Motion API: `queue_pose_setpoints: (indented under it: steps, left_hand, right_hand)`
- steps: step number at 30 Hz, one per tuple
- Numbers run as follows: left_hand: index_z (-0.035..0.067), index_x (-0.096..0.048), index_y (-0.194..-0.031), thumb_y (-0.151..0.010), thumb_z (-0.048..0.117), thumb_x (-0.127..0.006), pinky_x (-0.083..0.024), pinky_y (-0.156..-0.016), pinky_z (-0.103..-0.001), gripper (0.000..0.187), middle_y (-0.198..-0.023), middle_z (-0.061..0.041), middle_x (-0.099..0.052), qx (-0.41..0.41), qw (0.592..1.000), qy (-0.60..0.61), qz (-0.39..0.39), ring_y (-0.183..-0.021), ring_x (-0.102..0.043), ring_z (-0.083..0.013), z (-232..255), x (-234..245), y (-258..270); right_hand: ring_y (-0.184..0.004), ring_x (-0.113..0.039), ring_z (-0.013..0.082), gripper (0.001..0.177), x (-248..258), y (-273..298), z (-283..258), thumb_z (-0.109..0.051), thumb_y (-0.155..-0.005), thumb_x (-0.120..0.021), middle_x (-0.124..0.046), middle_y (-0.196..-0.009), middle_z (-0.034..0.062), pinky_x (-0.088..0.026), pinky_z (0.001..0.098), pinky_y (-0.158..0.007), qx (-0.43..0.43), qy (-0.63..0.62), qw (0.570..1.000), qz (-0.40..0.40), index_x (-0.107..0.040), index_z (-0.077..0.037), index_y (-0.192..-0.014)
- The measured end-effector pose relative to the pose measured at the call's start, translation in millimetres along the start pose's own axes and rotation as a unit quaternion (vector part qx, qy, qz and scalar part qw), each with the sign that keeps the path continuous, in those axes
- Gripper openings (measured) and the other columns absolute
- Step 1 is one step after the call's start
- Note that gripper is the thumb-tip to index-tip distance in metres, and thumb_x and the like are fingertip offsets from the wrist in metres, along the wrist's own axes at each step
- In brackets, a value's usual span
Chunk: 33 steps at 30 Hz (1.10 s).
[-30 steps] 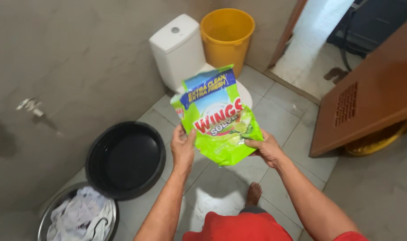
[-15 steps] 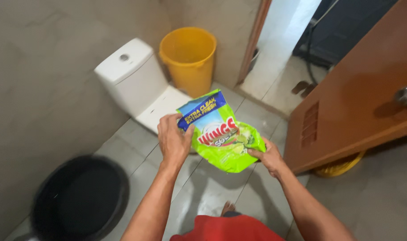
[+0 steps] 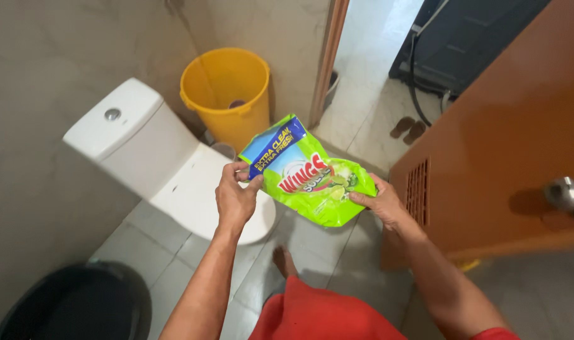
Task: The person picks up a detergent packet from a container, fills a purple scoop with water from a tap over a yellow bucket, and pours detergent into the water, mixing the solution by hand.
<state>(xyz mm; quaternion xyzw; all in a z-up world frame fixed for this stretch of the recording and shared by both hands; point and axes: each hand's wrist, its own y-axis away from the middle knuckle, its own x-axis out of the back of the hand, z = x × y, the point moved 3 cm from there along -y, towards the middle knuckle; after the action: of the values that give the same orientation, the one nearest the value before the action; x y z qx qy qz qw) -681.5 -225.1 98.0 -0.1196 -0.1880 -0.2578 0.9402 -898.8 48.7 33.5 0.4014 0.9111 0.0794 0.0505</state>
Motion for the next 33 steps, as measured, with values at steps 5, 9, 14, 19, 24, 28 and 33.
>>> queue_pose_setpoints:
  steps: [5, 9, 14, 19, 24, 28, 33]
  left_hand:
    - [0.003, -0.067, -0.111, -0.080, 0.023, -0.083, -0.055, -0.075, -0.038, 0.040, -0.086, -0.012, -0.074, 0.029, 0.999, -0.009, -0.017, -0.079, -0.073, -0.0251, 13, -29, -80]
    - [0.004, -0.077, -0.098, -0.084, 0.029, -0.081, -0.053, -0.072, -0.035, 0.029, -0.080, -0.009, -0.074, 0.020, 0.999, -0.026, -0.034, -0.072, -0.071, -0.0202, 23, -49, -145]
    - [0.004, -0.079, -0.093, -0.088, 0.028, -0.078, -0.048, -0.062, -0.031, 0.025, -0.071, -0.008, -0.071, 0.095, 0.995, 0.013, -0.030, -0.062, -0.060, -0.0142, 22, -74, -198]
    - [-0.001, -0.077, -0.088, -0.091, 0.022, -0.077, -0.043, -0.059, -0.028, 0.023, -0.071, -0.001, -0.066, 0.123, 0.985, 0.123, -0.017, -0.064, -0.052, -0.0096, -10, -113, -239]
    - [-0.001, -0.075, -0.086, -0.089, 0.018, -0.077, -0.047, -0.061, -0.026, 0.020, -0.077, 0.006, -0.066, 0.153, 0.968, 0.195, 0.048, -0.069, -0.058, -0.0069, -37, -140, -271]
    - [0.000, -0.075, -0.086, -0.091, 0.018, -0.076, -0.046, -0.064, -0.025, 0.019, -0.077, 0.002, -0.069, 0.157, 0.967, 0.170, 0.108, -0.069, -0.057, -0.0077, -23, -163, -279]
    - [0.001, -0.076, -0.090, -0.092, 0.024, -0.076, -0.047, -0.064, -0.031, 0.023, -0.075, -0.007, -0.072, 0.215, 0.953, 0.047, 0.210, -0.067, -0.056, -0.0128, 3, -154, -267]
  right_hand:
    - [-0.101, -0.067, 0.0126, 0.058, 21, -93, -6, -0.011, -0.080, -0.081, -0.073, -0.115, 0.0020, -0.054, 0.0299, -0.087, -0.028, -0.010, 0.998, -0.052, -0.061, -0.007, -0.135]
    - [-0.081, -0.055, 0.0132, 0.061, 50, -164, -7, -0.015, -0.092, -0.077, -0.068, -0.112, 0.0032, -0.039, 0.0286, -0.065, -0.018, -0.102, 0.992, -0.079, -0.055, -0.014, -0.148]
    - [-0.099, -0.070, 0.0151, 0.042, 73, -220, 2, -0.029, -0.093, -0.069, -0.072, -0.113, 0.0053, -0.054, 0.0343, -0.091, -0.007, -0.244, 0.960, -0.141, -0.063, -0.005, -0.127]
    - [-0.094, -0.066, 0.0182, 0.024, 107, -315, 46, -0.021, -0.103, -0.069, -0.070, -0.107, 0.0058, -0.052, 0.0383, -0.086, -0.021, -0.287, 0.952, -0.102, -0.063, -0.005, -0.120]
    - [-0.096, -0.067, 0.0193, 0.016, 132, -425, 48, -0.010, -0.099, -0.068, -0.070, -0.103, 0.0047, -0.055, 0.0382, -0.091, -0.009, -0.244, 0.965, -0.095, -0.059, -0.009, -0.112]
    - [-0.098, -0.065, 0.0180, 0.024, 141, -493, 33, -0.010, -0.098, -0.066, -0.070, -0.108, 0.0041, -0.052, 0.0359, -0.086, -0.055, -0.107, 0.987, -0.106, -0.059, -0.010, -0.121]
    - [-0.095, -0.067, 0.0159, 0.039, 103, -559, -1, -0.017, -0.091, -0.064, -0.073, -0.119, 0.0004, -0.054, 0.0335, -0.082, -0.122, 0.080, 0.971, -0.187, -0.063, -0.012, -0.129]
